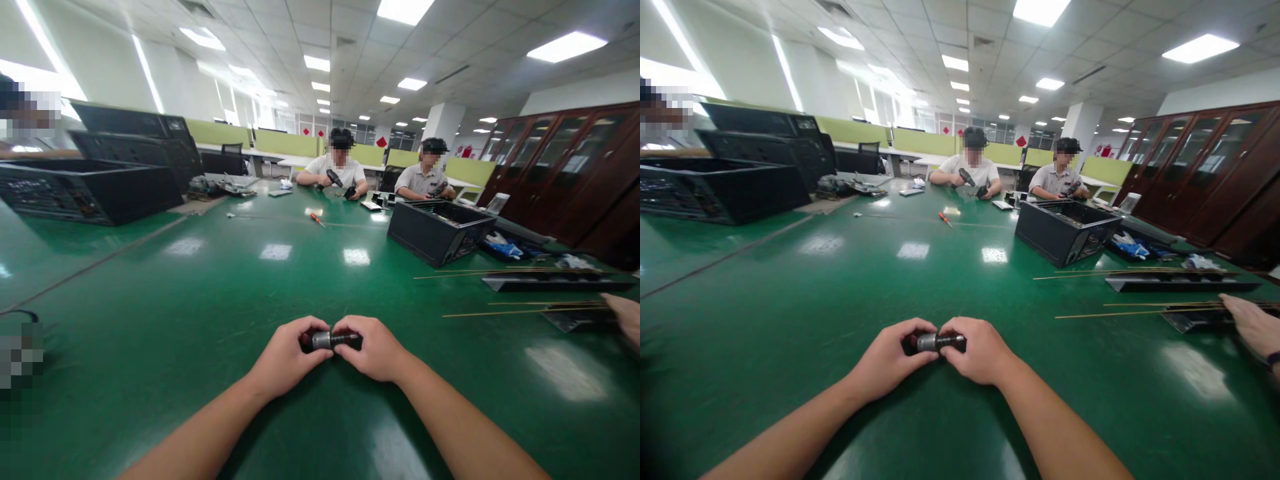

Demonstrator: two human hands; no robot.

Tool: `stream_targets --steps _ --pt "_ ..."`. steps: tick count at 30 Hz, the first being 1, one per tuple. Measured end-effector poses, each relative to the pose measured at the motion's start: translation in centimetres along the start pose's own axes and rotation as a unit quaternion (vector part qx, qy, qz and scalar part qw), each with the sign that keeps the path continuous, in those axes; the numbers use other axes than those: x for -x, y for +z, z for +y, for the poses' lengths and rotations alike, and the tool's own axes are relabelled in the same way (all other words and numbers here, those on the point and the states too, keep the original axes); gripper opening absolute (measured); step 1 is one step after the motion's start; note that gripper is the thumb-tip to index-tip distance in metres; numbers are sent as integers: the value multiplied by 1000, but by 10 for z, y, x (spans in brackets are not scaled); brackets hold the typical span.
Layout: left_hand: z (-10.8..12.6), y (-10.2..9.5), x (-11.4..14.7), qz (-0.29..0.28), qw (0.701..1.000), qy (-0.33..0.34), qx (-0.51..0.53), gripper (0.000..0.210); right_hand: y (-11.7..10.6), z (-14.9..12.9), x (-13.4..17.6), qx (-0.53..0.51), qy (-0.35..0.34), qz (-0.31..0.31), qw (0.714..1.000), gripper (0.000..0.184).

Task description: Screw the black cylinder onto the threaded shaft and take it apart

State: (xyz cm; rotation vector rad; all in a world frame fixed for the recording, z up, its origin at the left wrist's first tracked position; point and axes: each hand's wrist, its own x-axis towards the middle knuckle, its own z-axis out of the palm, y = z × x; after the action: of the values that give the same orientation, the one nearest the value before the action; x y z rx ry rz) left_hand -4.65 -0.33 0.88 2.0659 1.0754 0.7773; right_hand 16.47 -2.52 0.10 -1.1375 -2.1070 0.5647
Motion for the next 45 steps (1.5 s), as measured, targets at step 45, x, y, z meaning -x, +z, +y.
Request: stream_targets --steps 45 --pt "2 2 1 22 999 7 -30 27 -4 -1 2 76 -5 -15 997 14"
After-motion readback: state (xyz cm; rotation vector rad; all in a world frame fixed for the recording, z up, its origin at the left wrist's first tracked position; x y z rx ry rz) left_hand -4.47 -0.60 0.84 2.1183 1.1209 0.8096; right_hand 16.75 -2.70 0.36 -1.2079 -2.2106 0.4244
